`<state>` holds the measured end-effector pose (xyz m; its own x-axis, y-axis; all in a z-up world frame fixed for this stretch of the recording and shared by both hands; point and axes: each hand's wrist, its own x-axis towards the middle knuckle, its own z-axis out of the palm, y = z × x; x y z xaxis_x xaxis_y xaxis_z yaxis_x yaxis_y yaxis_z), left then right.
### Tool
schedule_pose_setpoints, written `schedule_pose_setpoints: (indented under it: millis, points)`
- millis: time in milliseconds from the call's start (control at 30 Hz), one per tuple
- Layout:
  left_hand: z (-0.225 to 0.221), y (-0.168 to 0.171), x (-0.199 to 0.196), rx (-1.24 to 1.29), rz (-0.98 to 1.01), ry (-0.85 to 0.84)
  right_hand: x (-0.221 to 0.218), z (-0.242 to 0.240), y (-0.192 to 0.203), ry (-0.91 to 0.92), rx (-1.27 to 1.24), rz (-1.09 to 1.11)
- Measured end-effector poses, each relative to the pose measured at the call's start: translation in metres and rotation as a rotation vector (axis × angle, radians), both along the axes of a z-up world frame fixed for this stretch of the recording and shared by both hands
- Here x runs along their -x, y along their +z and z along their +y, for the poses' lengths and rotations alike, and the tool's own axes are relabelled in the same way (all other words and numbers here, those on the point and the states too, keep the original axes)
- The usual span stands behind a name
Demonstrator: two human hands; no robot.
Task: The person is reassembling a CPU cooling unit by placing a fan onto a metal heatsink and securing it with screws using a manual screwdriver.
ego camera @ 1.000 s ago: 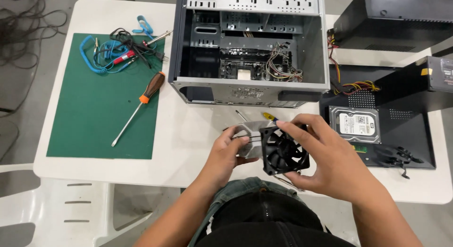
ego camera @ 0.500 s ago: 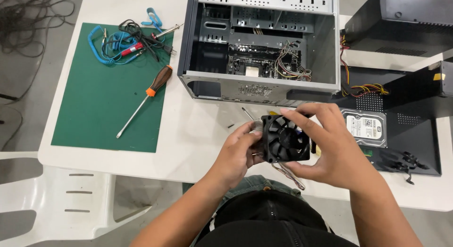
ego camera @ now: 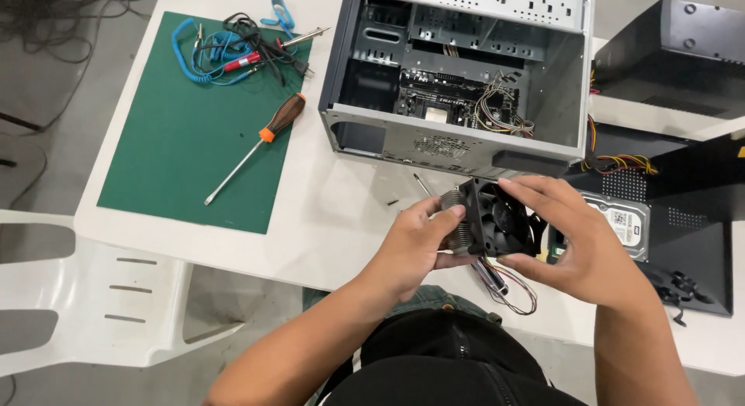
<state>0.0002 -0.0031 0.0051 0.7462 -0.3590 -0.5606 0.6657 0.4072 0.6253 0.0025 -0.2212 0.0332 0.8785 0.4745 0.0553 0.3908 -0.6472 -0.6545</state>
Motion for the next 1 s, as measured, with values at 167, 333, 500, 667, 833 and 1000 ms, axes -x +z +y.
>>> schedule_pose_setpoints:
  millis: [167, 333, 500, 667, 833, 1000]
  points:
    - [-0.002, -0.001, 0.002, 0.018, -0.021, -0.004, 0.001, -0.002, 0.001, -0.01, 0.023, 0.009]
    - [-0.003, -0.001, 0.003, 0.021, -0.042, -0.019, 0.002, -0.003, 0.005, -0.021, 0.017, 0.014]
    - [-0.003, 0.001, 0.003, 0.026, -0.046, -0.022, 0.003, -0.002, 0.008, -0.036, 0.019, -0.004]
    - [-0.004, -0.005, 0.005, 0.042, -0.05, -0.01, 0.004, -0.002, 0.009, -0.046, 0.022, 0.012]
    - [-0.003, -0.006, 0.006, 0.031, -0.04, -0.024, 0.004, -0.004, 0.006, -0.03, 0.01, 0.009]
    - [-0.004, -0.008, 0.005, 0.044, -0.053, -0.01, 0.003, -0.003, 0.007, -0.034, 0.019, 0.011]
